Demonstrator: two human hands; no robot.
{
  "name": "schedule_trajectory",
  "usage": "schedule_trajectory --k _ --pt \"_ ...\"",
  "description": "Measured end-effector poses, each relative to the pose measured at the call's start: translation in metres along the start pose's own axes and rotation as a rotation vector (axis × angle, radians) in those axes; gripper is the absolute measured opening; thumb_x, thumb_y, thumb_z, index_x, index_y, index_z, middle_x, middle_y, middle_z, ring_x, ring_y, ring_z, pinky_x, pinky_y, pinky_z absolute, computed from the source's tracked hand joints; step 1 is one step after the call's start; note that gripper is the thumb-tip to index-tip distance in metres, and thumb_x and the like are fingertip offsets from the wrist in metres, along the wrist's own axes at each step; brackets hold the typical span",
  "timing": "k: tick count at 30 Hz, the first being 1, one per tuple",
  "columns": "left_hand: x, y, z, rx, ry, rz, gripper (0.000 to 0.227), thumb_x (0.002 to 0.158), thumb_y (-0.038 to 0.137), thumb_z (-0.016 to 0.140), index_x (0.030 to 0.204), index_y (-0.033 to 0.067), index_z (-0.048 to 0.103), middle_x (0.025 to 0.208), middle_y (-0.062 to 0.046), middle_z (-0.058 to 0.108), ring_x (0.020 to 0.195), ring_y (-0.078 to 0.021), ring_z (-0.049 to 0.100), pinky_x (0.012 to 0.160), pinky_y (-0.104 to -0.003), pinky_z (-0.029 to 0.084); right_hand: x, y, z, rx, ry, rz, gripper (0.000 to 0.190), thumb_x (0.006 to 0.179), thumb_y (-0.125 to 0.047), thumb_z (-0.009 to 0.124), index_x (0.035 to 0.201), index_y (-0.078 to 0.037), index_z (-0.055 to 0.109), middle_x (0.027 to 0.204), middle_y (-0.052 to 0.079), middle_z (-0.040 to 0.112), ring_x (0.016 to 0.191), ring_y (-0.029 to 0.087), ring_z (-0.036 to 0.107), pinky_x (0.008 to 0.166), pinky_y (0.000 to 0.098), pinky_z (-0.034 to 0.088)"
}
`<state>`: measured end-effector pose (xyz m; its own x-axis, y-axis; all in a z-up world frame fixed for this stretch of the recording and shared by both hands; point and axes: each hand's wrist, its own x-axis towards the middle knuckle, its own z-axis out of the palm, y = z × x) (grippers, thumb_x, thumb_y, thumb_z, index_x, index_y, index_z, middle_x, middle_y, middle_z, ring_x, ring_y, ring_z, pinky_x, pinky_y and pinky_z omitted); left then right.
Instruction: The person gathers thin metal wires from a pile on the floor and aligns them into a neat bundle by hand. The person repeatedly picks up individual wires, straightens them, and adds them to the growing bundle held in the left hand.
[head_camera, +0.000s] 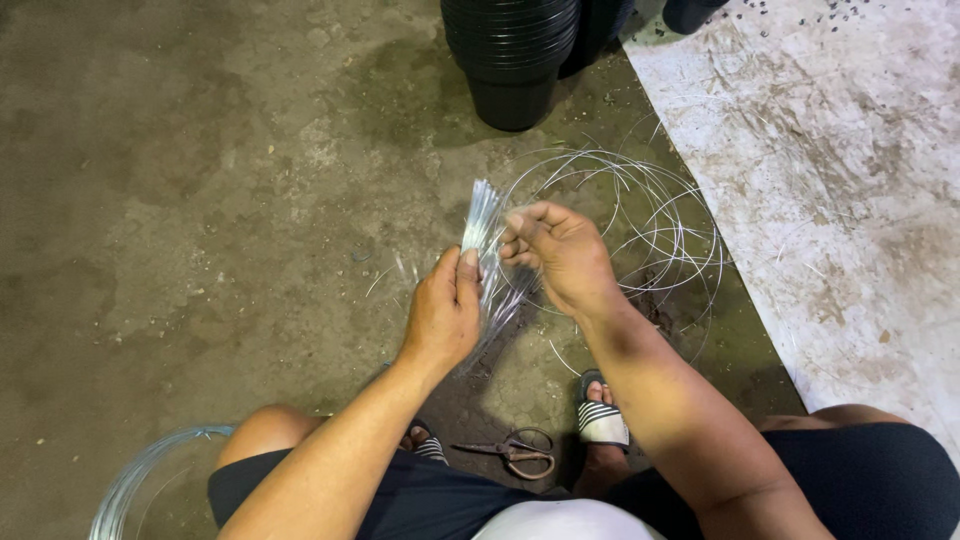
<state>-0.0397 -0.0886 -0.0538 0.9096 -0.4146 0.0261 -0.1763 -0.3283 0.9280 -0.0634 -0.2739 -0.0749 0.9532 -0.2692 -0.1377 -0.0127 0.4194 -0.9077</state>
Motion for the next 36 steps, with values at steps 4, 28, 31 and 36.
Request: schedule_trajectory --k 4,28,31,36 --pt "0.001 0.003 0.001 -0.039 -0.044 0.042 0.029 0.107 0.028 0.047 0.093 0.0048 0.058 0.069 -0.012 0.063 0.06 -0.0267 0.062 0.058 -0.039 0.048 -0.002 0.006 0.005 -0.079 0.024 -0.003 0.016 0.099 -0.012 0.07 0.108 0.002 0.069 0.086 0.007 0.071 0.075 0.013 0.069 0.069 0.0269 0.058" --pt "-0.002 0.01 -0.009 0.022 -0.139 0.015 0.031 0.107 0.028 0.047 0.09 0.0045 0.058 0.063 -0.009 0.058 0.055 -0.0217 0.056 0.055 -0.039 0.044 0.012 -0.026 -0.02 0.002 0.083 0.01 0.042 0.101 -0.016 0.061 0.141 -0.004 0.058 0.092 0.006 0.071 0.069 0.011 0.063 0.064 0.0253 0.057" --pt "-0.001 0.008 -0.008 0.029 -0.144 0.001 0.031 0.107 0.028 0.047 0.089 0.0041 0.058 0.063 -0.01 0.059 0.055 -0.0223 0.057 0.055 -0.04 0.045 0.009 -0.018 -0.017 -0.051 0.057 -0.008 0.041 0.102 -0.017 0.062 0.141 -0.003 0.06 0.092 0.005 0.07 0.069 0.011 0.064 0.064 0.0243 0.056" --pt "-0.002 0.008 -0.008 0.022 -0.141 0.001 0.031 0.107 0.028 0.047 0.09 0.0041 0.058 0.064 -0.01 0.059 0.056 -0.0228 0.057 0.055 -0.04 0.045 0.01 -0.009 -0.012 -0.19 0.06 -0.088 0.037 0.1 -0.015 0.067 0.135 -0.004 0.065 0.089 0.005 0.07 0.069 0.009 0.064 0.062 0.0234 0.054"
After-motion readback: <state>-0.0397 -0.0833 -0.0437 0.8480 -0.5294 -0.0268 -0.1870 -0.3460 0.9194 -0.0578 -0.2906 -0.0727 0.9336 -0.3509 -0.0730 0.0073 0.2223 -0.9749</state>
